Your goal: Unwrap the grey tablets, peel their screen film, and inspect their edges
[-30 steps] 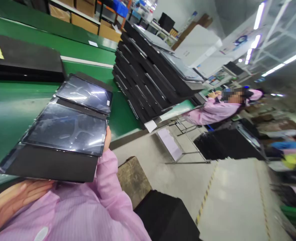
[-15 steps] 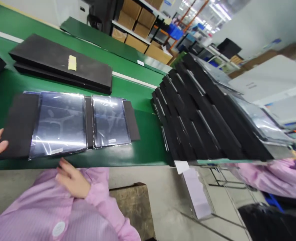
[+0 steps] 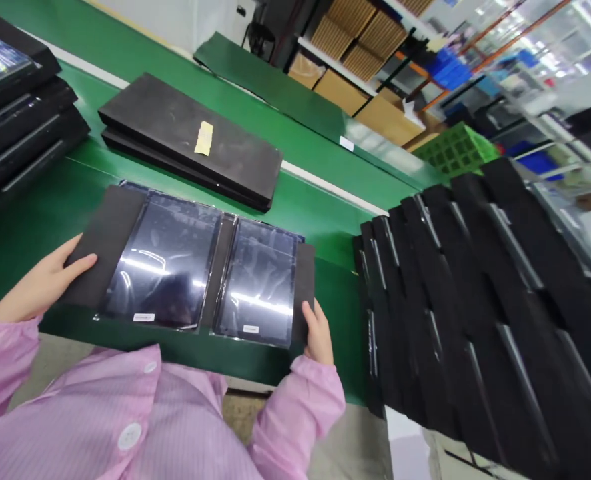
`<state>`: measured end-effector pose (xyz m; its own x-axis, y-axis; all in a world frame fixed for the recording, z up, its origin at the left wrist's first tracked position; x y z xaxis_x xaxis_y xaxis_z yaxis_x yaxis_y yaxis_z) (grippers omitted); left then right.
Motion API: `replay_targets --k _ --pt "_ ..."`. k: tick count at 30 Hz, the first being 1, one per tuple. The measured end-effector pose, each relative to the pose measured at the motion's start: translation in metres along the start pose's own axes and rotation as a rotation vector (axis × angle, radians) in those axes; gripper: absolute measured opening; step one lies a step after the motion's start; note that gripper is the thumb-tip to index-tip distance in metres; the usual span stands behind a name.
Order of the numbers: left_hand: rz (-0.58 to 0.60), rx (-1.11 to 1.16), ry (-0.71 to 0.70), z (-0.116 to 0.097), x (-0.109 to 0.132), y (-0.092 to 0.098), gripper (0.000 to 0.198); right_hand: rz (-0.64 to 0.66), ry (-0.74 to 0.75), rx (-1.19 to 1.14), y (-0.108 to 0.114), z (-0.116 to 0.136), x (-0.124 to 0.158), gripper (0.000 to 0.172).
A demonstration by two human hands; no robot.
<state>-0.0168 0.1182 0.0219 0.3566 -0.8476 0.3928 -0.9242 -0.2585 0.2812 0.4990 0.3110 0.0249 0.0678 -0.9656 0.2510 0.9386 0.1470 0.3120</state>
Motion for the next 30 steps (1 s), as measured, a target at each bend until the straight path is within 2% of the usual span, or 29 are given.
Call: replay_targets --k 3,8,11,15,18,20,22,23,24,25,26,28,30 --pt "-0.009 0.055 -0.017 -0.016 -0.025 0.014 0.069 0.077 -0.085 -0.031 -0.020 -0.004 0.007 0.069" --pt "0.010 0.133 -0.056 -0.038 -0.051 0.029 0.075 0.108 -0.109 -0.053 -0.036 -0.003 0.007 0.077" --pt "0.031 0.137 -0.099 -0.040 -0.050 0.027 0.072 0.125 -0.116 -0.059 -0.039 -0.002 -0.003 0.082" --pt "0.004 0.115 -0.056 -0.023 -0.037 0.025 0.071 0.156 -0.141 -0.014 -0.032 -0.006 -0.006 0.082" --pt "-0.027 0.091 -0.032 -0.014 -0.029 0.025 0.071 0.241 -0.174 0.080 -0.025 -0.003 -0.012 0.084" --pt "-0.095 0.057 -0.010 -0.012 -0.024 0.027 0.070 0.241 -0.143 0.210 -0.018 0.015 -0.024 0.093" --pt "-0.253 -0.058 -0.025 -0.018 -0.014 0.034 0.065 0.132 -0.004 0.406 -0.014 0.057 -0.044 0.105" --pt "-0.363 -0.152 -0.080 -0.026 -0.005 0.038 0.060 0.078 0.107 0.522 -0.020 0.085 -0.054 0.107" --pt "-0.472 -0.263 -0.176 -0.038 0.006 0.040 0.055 0.067 0.228 0.614 -0.035 0.113 -0.063 0.102" --pt "-0.553 -0.378 -0.307 -0.052 0.019 0.036 0.049 0.123 0.335 0.677 -0.060 0.138 -0.072 0.093" --pt "-0.582 -0.489 -0.465 -0.064 0.032 0.025 0.045 0.233 0.437 0.721 -0.092 0.158 -0.080 0.081" --pt "-0.487 -0.675 -0.792 -0.077 0.055 -0.008 0.038 0.475 0.627 0.798 -0.161 0.188 -0.086 0.062" --pt "-0.314 -0.821 -1.023 -0.074 0.072 -0.044 0.033 0.597 0.741 0.856 -0.218 0.204 -0.089 0.052"
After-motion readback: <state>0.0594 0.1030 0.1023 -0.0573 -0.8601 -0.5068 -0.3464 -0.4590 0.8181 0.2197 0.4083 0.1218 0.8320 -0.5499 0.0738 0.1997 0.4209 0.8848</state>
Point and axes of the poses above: each hand's wrist, its own x-axis away from the middle knuckle, its own y-axis out of the back of the hand, z = x × y, the point moved 9 cm from there along -x, towards the middle knuckle, and after that the axes turned 12 degrees about z, right-handed, at the moved point
